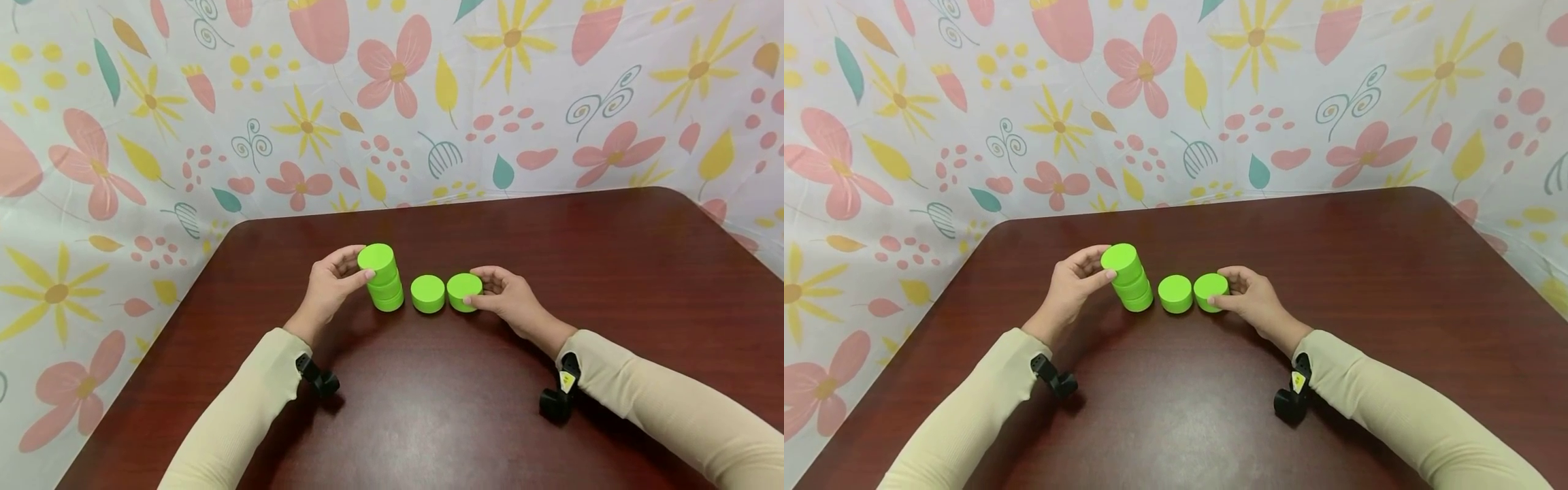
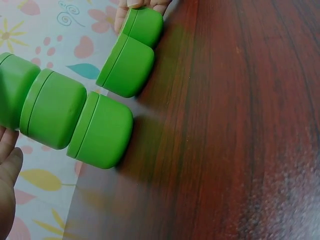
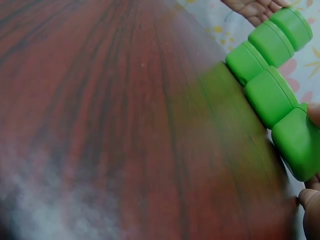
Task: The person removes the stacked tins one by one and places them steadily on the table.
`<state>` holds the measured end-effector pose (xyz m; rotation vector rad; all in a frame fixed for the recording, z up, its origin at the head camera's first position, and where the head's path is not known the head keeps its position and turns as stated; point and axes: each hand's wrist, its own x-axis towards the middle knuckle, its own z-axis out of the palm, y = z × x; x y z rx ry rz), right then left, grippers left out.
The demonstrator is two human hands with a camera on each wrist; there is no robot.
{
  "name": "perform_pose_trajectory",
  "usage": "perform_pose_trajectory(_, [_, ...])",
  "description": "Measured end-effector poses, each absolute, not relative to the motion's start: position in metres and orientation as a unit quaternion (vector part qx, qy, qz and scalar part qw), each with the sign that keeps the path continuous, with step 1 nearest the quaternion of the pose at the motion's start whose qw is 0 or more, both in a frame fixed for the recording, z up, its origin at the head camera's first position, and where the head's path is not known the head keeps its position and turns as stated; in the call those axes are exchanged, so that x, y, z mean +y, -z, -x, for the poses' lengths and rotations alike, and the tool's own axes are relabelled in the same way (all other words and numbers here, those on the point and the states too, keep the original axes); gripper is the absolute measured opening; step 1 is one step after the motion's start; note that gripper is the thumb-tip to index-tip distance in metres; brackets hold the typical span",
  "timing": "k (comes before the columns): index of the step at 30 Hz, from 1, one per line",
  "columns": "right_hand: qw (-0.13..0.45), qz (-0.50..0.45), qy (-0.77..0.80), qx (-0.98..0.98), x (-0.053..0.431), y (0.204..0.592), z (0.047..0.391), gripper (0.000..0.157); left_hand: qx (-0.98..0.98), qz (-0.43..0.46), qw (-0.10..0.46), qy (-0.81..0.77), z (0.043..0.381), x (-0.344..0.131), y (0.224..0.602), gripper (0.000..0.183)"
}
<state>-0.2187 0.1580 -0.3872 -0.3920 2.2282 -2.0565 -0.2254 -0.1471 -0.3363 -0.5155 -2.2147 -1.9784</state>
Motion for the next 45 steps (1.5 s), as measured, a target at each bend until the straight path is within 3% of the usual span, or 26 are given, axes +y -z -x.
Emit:
perform_pose_trajectory(31, [0.06,0.092,0.615,0.781,0.16,0.377,0.214,0.06,-0.73,0.178,0.075,0.656,0.226,-0.146,0.339,0.041])
perform_pose_trajectory(37, [0.065,0.084,0.598,0.795,0.162,0.361,0.215,0.066,-0.735,0.169,0.058,0.654,0.224,-0.149,0.336,0.047])
perform_pose_trajectory(45, [0.064,0.116,0.6,0.789,0.143,0.316,0.229,0.061,-0.742,0.17,0.024,0.647,0.222,-0.158,0.335,0.051])
